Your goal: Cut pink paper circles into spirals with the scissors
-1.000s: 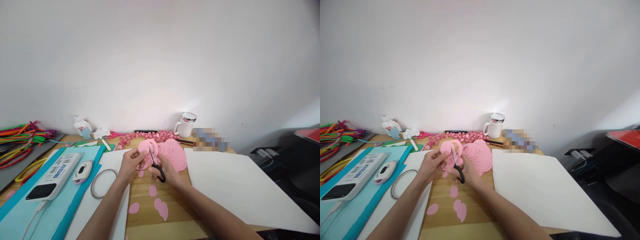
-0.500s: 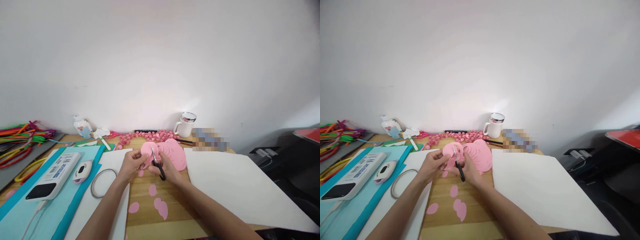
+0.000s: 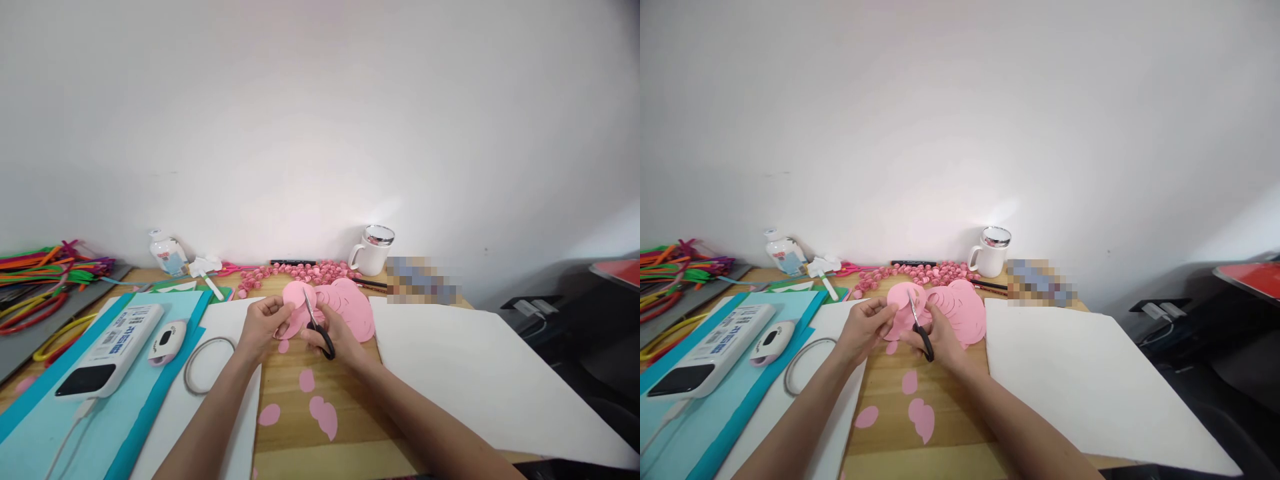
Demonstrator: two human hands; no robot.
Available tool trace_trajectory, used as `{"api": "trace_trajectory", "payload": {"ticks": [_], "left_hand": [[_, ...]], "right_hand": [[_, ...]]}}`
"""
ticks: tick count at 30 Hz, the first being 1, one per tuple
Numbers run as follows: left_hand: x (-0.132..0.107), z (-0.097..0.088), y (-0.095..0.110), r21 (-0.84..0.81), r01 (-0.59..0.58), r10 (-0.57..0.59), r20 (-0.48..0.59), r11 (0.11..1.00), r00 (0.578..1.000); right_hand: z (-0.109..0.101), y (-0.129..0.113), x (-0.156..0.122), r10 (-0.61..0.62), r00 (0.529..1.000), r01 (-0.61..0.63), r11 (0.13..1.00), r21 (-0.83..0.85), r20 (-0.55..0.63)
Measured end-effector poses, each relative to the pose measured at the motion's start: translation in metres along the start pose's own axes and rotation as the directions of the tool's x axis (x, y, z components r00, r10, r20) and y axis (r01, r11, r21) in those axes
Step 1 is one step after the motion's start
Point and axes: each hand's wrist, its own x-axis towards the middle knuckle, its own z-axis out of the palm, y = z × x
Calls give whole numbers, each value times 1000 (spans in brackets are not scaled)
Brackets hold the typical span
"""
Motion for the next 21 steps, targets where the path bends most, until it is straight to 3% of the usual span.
{"api": "trace_trajectory", "payload": {"ticks": [10,21], "left_hand": [[-1,2,6,-53,-45,40,-76,998,996],[-3,6,5,-19,-22,21,-23,1000,999]], "right_hand": [[0,3,0,14,1000,-14,999,37,15],[3,4,-2,0,997,0,1000,-2,73]]}}
